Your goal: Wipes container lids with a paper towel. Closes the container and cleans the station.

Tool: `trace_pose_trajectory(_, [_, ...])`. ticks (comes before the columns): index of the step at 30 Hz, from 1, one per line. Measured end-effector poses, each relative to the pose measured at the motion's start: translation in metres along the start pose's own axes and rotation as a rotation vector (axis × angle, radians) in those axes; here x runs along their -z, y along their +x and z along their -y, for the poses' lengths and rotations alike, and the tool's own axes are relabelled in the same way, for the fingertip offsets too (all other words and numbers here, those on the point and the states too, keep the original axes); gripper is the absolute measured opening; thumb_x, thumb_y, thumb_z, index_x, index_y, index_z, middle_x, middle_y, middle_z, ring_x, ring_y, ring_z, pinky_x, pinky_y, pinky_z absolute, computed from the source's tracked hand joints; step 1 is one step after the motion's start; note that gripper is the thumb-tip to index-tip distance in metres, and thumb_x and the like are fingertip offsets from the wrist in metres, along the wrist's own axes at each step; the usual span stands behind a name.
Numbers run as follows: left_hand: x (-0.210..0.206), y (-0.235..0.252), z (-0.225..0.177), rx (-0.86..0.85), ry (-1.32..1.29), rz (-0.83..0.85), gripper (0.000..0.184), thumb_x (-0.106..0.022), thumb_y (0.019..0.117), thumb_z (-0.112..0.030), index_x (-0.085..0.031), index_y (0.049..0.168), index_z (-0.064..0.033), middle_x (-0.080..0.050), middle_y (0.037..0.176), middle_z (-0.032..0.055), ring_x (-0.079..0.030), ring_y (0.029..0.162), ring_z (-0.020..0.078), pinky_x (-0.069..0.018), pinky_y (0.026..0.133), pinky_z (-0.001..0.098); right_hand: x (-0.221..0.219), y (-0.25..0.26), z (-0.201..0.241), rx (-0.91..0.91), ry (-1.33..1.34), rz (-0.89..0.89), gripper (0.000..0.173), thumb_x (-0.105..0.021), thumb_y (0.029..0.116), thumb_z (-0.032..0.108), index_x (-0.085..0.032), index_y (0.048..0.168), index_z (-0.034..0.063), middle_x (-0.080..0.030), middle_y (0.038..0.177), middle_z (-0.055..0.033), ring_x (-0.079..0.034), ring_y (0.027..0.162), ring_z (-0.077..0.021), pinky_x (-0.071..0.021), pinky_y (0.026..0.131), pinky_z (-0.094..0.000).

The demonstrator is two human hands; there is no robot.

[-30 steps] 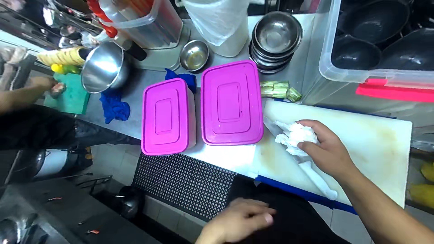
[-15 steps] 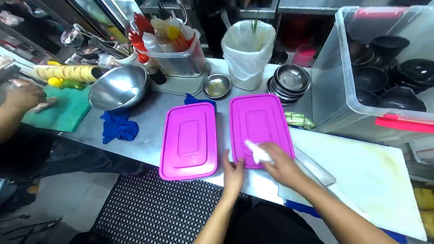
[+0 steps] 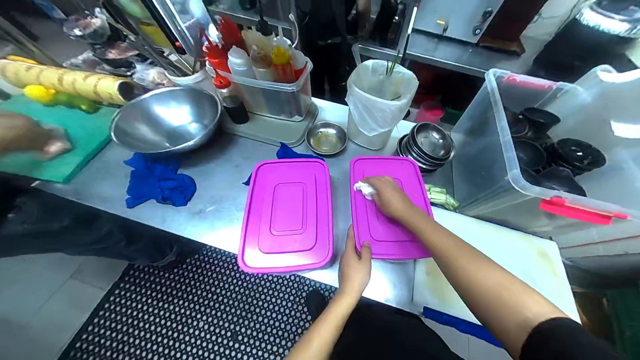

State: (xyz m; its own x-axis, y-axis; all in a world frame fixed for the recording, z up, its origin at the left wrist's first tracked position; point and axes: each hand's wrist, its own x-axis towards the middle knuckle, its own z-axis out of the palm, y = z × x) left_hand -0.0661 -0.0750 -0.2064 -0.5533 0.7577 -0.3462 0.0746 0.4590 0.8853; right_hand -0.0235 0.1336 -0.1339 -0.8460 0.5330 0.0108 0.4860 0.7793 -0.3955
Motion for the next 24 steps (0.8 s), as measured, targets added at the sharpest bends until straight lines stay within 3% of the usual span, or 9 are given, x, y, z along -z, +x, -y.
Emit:
trace_pose_trajectory(2, [0.001, -0.001, -0.002, 0.008, 0.034, -0.007, 0.067, -0.052, 0.1045, -0.038, -0.024, 0.164, -0.0265, -0.073, 0.110, 0.0129, -0.073, 0.095, 0.0259, -0.0581, 0.089, 0.0514, -0.003, -0.053, 0.015, 0.083, -0.002, 0.039, 0.039, -0.063, 0.0967, 0.005, -0.064, 0.135, 0.0121, -0.067, 0.131, -0.0090, -0.060, 0.124, -0.0283, -0.0469, 0.110, -0.0493])
trace_pose_trajectory(5, [-0.005, -0.001, 0.001, -0.027, -0.008, -0.054, 0.065, -0.052, 0.1043, -0.033, -0.027, 0.163, -0.0216, -0.072, 0.116, 0.0157, -0.072, 0.098, 0.0269, -0.0576, 0.091, 0.0515, -0.010, -0.118, 0.011, 0.186, 0.032, 0.150, 0.040, -0.057, 0.0999, 0.008, -0.063, 0.138, 0.0163, -0.065, 0.136, -0.0031, -0.058, 0.129, -0.0223, -0.0468, 0.111, -0.0428])
trace_pose_trajectory(8, [-0.006, -0.002, 0.006, -0.052, -0.019, -0.062, 0.064, -0.053, 0.1039, -0.035, -0.030, 0.162, -0.0223, -0.072, 0.120, 0.0136, -0.072, 0.102, 0.0234, -0.0578, 0.093, 0.0489, -0.006, -0.099, 0.002, 0.240, 0.062, 0.158, 0.038, -0.059, 0.0988, 0.006, -0.066, 0.135, 0.0172, -0.069, 0.130, -0.0016, -0.062, 0.122, -0.0206, -0.0488, 0.108, -0.0417])
trace_pose_trajectory(11, [-0.003, -0.001, 0.007, -0.034, -0.016, -0.042, 0.063, -0.054, 0.1040, -0.038, -0.031, 0.162, -0.0269, -0.072, 0.118, 0.0106, -0.072, 0.101, 0.0211, -0.0581, 0.093, 0.0476, -0.001, -0.031, -0.013, 0.168, 0.055, 0.080, 0.041, -0.060, 0.0981, 0.003, -0.065, 0.137, 0.0133, -0.069, 0.129, -0.0096, -0.062, 0.124, -0.0278, -0.0448, 0.112, -0.0486])
trace_pose_trajectory(13, [-0.006, -0.002, 0.007, -0.025, -0.040, -0.047, 0.063, -0.053, 0.1045, -0.037, -0.030, 0.162, -0.0280, -0.072, 0.121, 0.0100, -0.072, 0.103, 0.0200, -0.0582, 0.094, 0.0463, 0.000, -0.014, -0.013, 0.131, 0.027, 0.036, 0.041, -0.060, 0.0977, 0.004, -0.064, 0.138, 0.0124, -0.069, 0.126, -0.0120, -0.062, 0.122, -0.0304, -0.0453, 0.111, -0.0504])
trace_pose_trajectory(16, [-0.007, -0.001, 0.010, -0.040, -0.067, -0.064, 0.063, -0.054, 0.1038, -0.037, -0.031, 0.162, -0.0264, -0.072, 0.119, 0.0105, -0.072, 0.100, 0.0195, -0.0591, 0.092, 0.0454, -0.006, -0.063, 0.002, 0.192, 0.015, 0.053, 0.037, -0.061, 0.0996, 0.009, -0.065, 0.136, 0.0142, -0.069, 0.127, -0.0069, -0.062, 0.120, -0.0266, -0.0487, 0.107, -0.0471])
trace_pose_trajectory(20, [-0.008, -0.007, 0.009, -0.029, -0.104, -0.052, 0.065, -0.055, 0.1027, -0.033, -0.031, 0.162, -0.0211, -0.071, 0.121, 0.0120, -0.072, 0.103, 0.0200, -0.0581, 0.093, 0.0450, -0.002, -0.114, 0.004, 0.234, 0.121, 0.233, 0.041, -0.055, 0.1016, 0.012, -0.060, 0.142, 0.0186, -0.066, 0.134, -0.0005, -0.059, 0.127, -0.0192, -0.0458, 0.111, -0.0402])
trace_pose_trajectory(22, [-0.005, -0.015, 0.008, -0.032, -0.079, -0.051, 0.064, -0.054, 0.1032, -0.033, -0.032, 0.161, -0.0171, -0.072, 0.117, 0.0110, -0.072, 0.100, 0.0191, -0.0594, 0.092, 0.0442, 0.006, -0.106, 0.015, 0.166, 0.194, 0.312, 0.052, -0.059, 0.1006, 0.014, -0.048, 0.151, 0.0159, -0.059, 0.144, -0.0052, -0.055, 0.134, -0.0204, -0.0431, 0.115, -0.0405])
trace_pose_trajectory(24, [-0.003, -0.021, 0.012, -0.051, -0.037, -0.067, 0.060, -0.052, 0.1013, -0.029, -0.038, 0.157, -0.0123, -0.073, 0.105, 0.0100, -0.072, 0.090, 0.0189, -0.0601, 0.085, 0.0441, 0.001, -0.093, 0.032, 0.173, 0.243, 0.347, 0.052, -0.063, 0.0977, 0.011, -0.051, 0.148, 0.0087, -0.053, 0.145, -0.0140, -0.054, 0.134, -0.0255, -0.0460, 0.114, -0.0417])
